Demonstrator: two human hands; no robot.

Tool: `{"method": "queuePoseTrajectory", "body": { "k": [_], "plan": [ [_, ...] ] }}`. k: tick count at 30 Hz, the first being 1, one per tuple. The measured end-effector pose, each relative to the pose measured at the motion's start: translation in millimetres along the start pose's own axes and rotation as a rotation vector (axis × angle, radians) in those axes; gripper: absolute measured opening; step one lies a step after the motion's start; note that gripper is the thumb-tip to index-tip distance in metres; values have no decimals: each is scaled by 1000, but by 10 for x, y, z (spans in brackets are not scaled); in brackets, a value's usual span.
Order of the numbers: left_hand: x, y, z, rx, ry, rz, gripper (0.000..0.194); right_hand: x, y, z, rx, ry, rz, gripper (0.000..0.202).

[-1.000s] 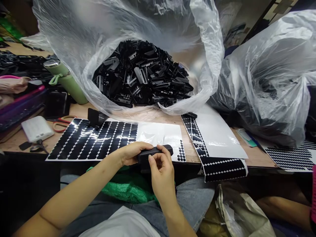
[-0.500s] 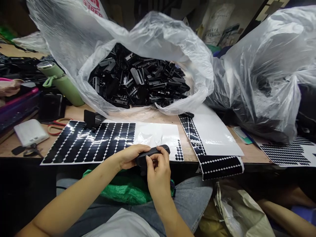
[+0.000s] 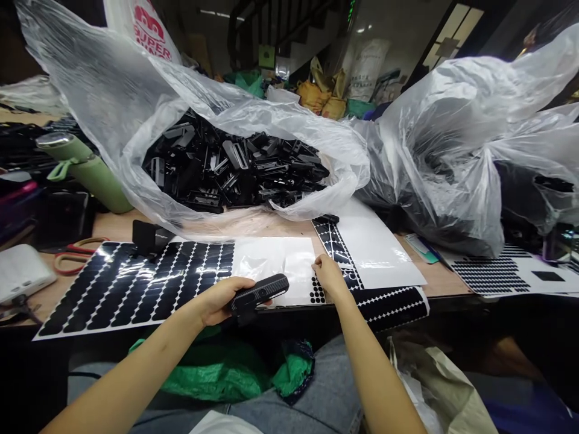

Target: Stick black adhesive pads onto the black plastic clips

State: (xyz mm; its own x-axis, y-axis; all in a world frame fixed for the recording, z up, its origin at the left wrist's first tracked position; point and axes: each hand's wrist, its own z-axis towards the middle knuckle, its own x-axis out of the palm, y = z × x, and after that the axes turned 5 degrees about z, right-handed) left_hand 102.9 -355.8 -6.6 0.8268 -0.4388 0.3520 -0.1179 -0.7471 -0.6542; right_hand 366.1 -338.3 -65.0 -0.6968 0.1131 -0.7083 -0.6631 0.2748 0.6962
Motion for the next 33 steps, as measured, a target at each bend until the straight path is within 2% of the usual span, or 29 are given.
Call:
{"method": "queuePoseTrajectory", "body": {
  "k": [5, 8, 10, 12, 15, 19, 25, 33],
  "plan": [
    [-60, -21, 12, -22, 23, -45, 30, -54, 86, -107, 28, -15, 26, 10],
    [-78, -28, 32, -36, 46, -59, 31, -97, 373, -419, -6, -5, 161, 15],
    [-64, -25, 51, -27, 60, -63, 29, -82, 636, -693, -77, 123, 361, 19],
    [-33, -20, 63, -16, 27, -73, 24, -25, 876, -937, -158, 213, 446, 17],
    [22, -16, 49, -5, -74, -67, 17, 95, 1070, -1134, -217, 173, 448, 11],
    [65, -12, 2, 10, -126, -34, 14, 202, 1074, -1154, -211, 86, 433, 11],
    [70, 13, -3, 22, -137, -19, 15, 218, 1077, -1165, -209, 83, 375, 11],
    [89, 35, -6, 48, -146, -29, 13, 294, 1021, -1208, -268, 15, 364, 12]
  ]
}}
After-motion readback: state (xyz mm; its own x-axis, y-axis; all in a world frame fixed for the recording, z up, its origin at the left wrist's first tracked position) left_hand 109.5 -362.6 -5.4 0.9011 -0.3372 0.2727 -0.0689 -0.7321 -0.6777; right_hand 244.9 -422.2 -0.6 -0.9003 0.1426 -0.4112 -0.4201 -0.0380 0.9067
